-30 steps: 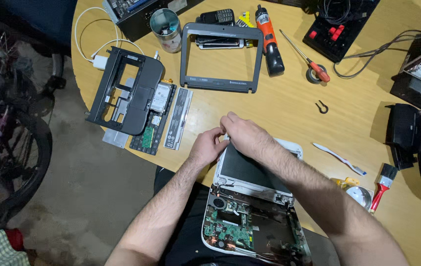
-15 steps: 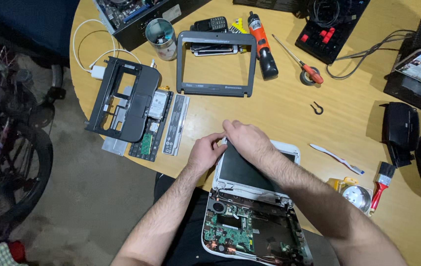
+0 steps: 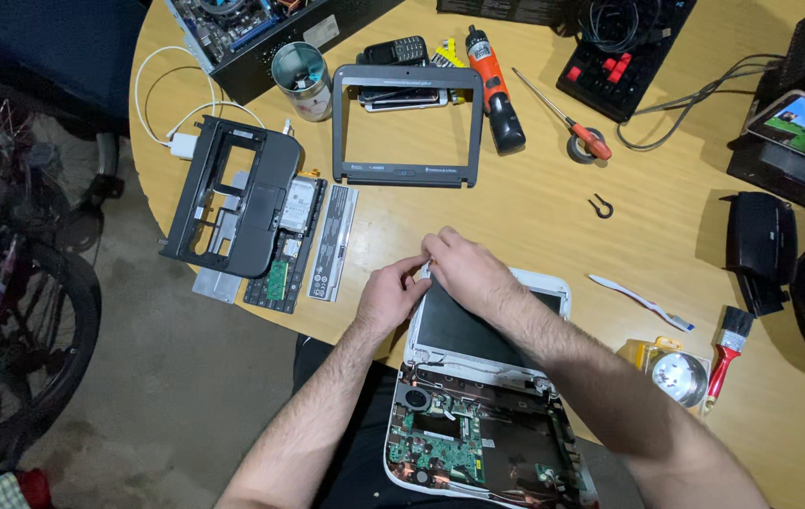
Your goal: The person uses a screwdriver to remove screws from the bottom casing of a laptop. They lift off the casing to reveal the internal components, then proceed to unscrew and remove the screen bezel from the display assembly.
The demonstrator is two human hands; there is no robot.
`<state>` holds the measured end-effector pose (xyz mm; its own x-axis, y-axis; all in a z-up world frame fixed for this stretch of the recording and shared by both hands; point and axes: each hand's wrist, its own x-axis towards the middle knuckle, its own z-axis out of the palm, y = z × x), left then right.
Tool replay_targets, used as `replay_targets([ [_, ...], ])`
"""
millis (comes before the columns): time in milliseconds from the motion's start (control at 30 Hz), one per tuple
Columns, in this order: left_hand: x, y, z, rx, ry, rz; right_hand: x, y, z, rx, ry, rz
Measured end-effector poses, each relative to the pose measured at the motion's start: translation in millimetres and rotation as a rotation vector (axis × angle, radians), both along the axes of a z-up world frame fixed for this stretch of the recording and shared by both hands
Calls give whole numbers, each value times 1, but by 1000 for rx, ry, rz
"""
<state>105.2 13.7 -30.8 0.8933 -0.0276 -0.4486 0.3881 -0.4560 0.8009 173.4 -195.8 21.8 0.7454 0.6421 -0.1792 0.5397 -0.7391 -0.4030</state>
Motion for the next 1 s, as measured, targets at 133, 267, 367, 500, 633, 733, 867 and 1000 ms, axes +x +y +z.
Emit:
replay_targets([
  [133, -1, 1, 10, 21, 3, -13, -7, -6, 10, -111, -119, 8],
  [267, -5, -2, 20, -4, -10, 11, -5, -12, -3, 34, -5, -17],
  [367, -6, -3, 19, -1, -53, 29, -6, -15, 3, 37, 42, -50],
  [500, -11, -5, 16, 23, -109, 19, -14, -20, -10, 0, 14, -56],
  [633, -14, -5, 12, 52, -122, 15, -20, -20, 2, 3, -28, -36],
  [733, -13, -4, 1, 51, -154, 16, -25, -23, 18, 39, 109, -136],
  [867, -9, -5, 2, 91, -193, -8, -36, -34, 6, 148, 145, -287],
  [1000, 0, -5, 11, 216, -259, -84, -46, -52, -13, 348, 139, -415],
])
